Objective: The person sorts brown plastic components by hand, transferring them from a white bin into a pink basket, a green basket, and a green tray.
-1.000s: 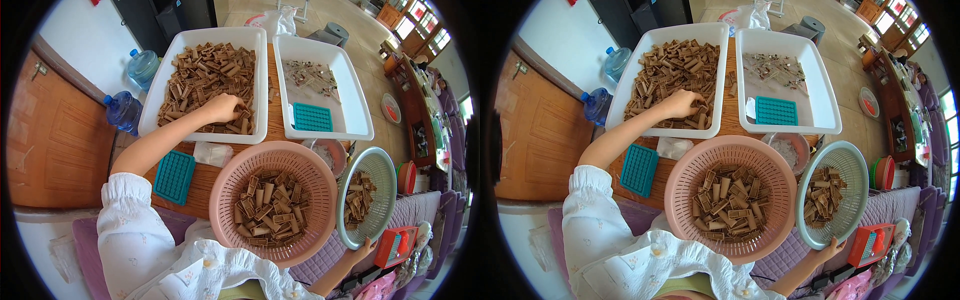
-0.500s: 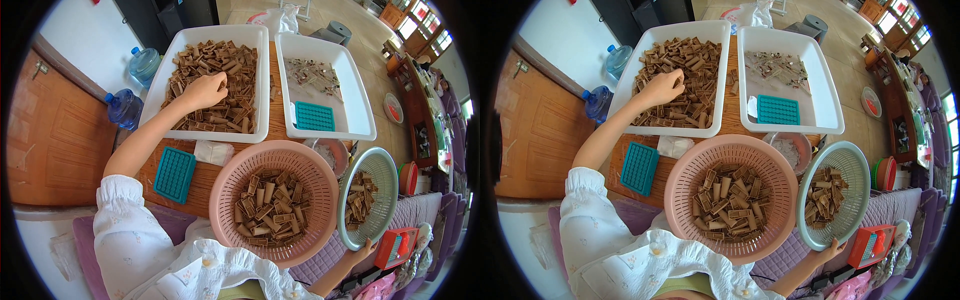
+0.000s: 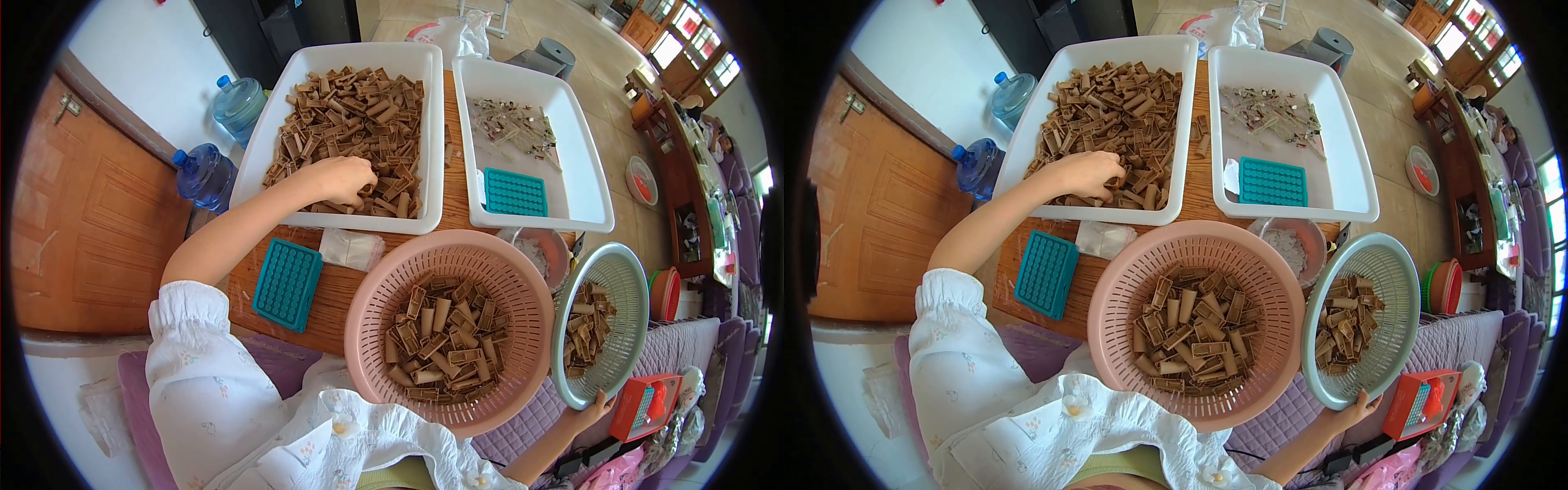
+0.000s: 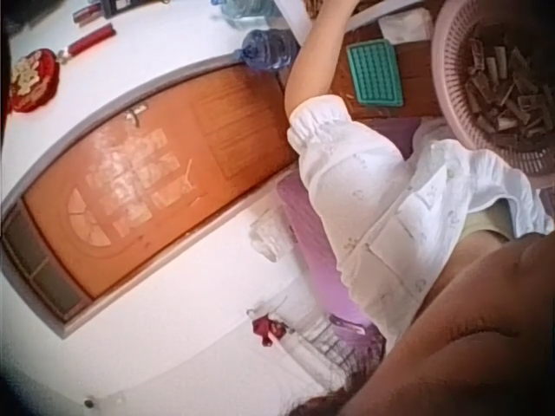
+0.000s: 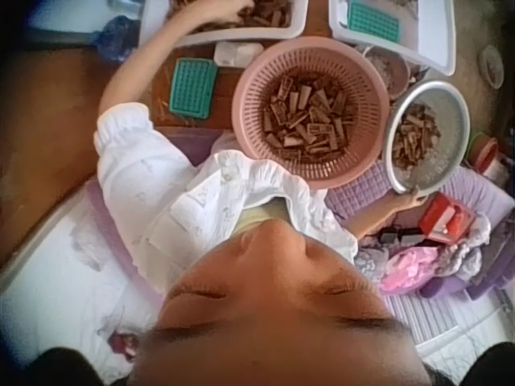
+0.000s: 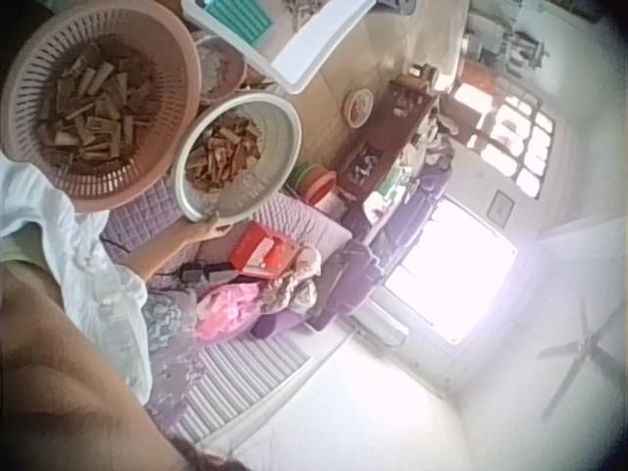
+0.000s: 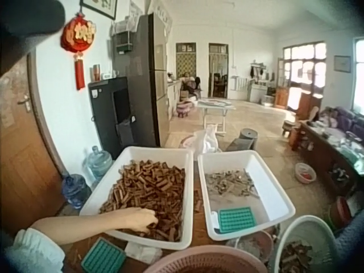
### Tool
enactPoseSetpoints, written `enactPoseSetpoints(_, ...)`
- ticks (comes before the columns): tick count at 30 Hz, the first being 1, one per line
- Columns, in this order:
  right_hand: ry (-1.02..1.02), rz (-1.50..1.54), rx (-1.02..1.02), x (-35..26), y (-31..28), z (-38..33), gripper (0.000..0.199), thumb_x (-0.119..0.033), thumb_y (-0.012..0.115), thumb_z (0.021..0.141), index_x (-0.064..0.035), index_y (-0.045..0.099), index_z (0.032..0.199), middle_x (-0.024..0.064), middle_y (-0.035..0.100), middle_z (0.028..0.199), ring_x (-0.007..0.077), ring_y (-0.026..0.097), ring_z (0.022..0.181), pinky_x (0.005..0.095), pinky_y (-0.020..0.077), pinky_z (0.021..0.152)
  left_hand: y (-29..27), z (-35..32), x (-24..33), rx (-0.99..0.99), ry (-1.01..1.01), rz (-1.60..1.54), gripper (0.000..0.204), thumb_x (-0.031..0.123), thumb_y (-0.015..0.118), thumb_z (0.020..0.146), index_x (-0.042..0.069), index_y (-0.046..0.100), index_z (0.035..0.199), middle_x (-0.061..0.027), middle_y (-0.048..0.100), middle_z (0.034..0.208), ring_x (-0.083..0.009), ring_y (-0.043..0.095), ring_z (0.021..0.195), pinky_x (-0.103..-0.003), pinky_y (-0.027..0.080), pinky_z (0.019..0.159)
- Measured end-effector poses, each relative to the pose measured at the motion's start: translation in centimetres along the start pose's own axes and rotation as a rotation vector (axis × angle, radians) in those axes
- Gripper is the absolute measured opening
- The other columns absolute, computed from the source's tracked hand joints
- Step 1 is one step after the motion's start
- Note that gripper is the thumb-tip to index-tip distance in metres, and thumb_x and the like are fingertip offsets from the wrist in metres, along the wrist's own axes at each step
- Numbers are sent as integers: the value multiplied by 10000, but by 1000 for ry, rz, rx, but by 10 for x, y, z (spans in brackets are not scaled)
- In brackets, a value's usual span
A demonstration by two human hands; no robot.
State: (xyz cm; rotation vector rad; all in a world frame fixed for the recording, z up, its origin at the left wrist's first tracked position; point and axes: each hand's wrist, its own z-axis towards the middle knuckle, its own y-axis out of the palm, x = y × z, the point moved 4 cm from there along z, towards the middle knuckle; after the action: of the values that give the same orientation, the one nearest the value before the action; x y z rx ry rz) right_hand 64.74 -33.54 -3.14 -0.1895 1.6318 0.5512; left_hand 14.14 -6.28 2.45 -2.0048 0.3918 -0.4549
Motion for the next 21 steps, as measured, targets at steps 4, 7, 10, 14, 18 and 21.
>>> enactPoseSetpoints(4, 0, 0, -23, 1, -2, 1, 524, -14, 465, 696, -15, 285, 1188, 141, 430, 1066, 245, 465, 955, 346, 423, 803, 3, 5, 0, -30, -22, 93, 388, 185, 674, 611, 41, 562, 953, -119, 506, 980, -282, 520, 909, -378, 446, 753)
enactPoseSetpoints(7, -2, 3, -31, 0, 1, 0, 529, -12, 463, 696, -15, 280, 1193, 139, 433, 1063, 245, 469, 950, 344, 425, 802, 6, 8, -2, -59, -28, 113, 420, 183, 685, 591, 43, 562, 968, -119, 504, 985, -282, 516, 919, -378, 444, 761)
enactPoseSetpoints(10, 2, 4, -8, 0, 1, 0, 534, -13, 462, 696, -13, 275, 1196, 140, 432, 1065, 245, 469, 950, 343, 426, 802, 10, 14, -6, -81, -38, 125, 431, 186, 692, 573, 43, 567, 960, -120, 503, 984, -278, 511, 928, -381, 442, 766)
enactPoseSetpoints(14, -5, 8, -4, 1, -2, 2, 539, -17, 463, 696, -10, 270, 1199, 148, 425, 1073, 250, 465, 957, 348, 423, 808, 9, 18, -8, -42, 21, 122, 390, 209, 695, 556, 29, 582, 882, -119, 538, 893, -271, 532, 866, -370, 444, 716)
enactPoseSetpoints(18, -5, 4, -12, 1, -3, 1, 545, -20, 462, 694, -8, 265, 1202, 153, 419, 1079, 255, 462, 963, 353, 419, 815, -1, 16, -34, -42, -38, -247, 296, 197, 693, 568, 14, 547, 750, -109, 571, 746, -238, 559, 754, -336, 435, 630)
enactPoseSetpoints(21, -6, 15, -21, 3, -4, 3, 554, -19, 463, 691, -8, 260, 1205, 155, 416, 1082, 259, 461, 964, 355, 418, 820, -9, 6, -63, 101, -16, -627, 246, 189, 688, 627, 13, 531, 700, -65, 576, 686, -146, 522, 606, -284, 405, 549)
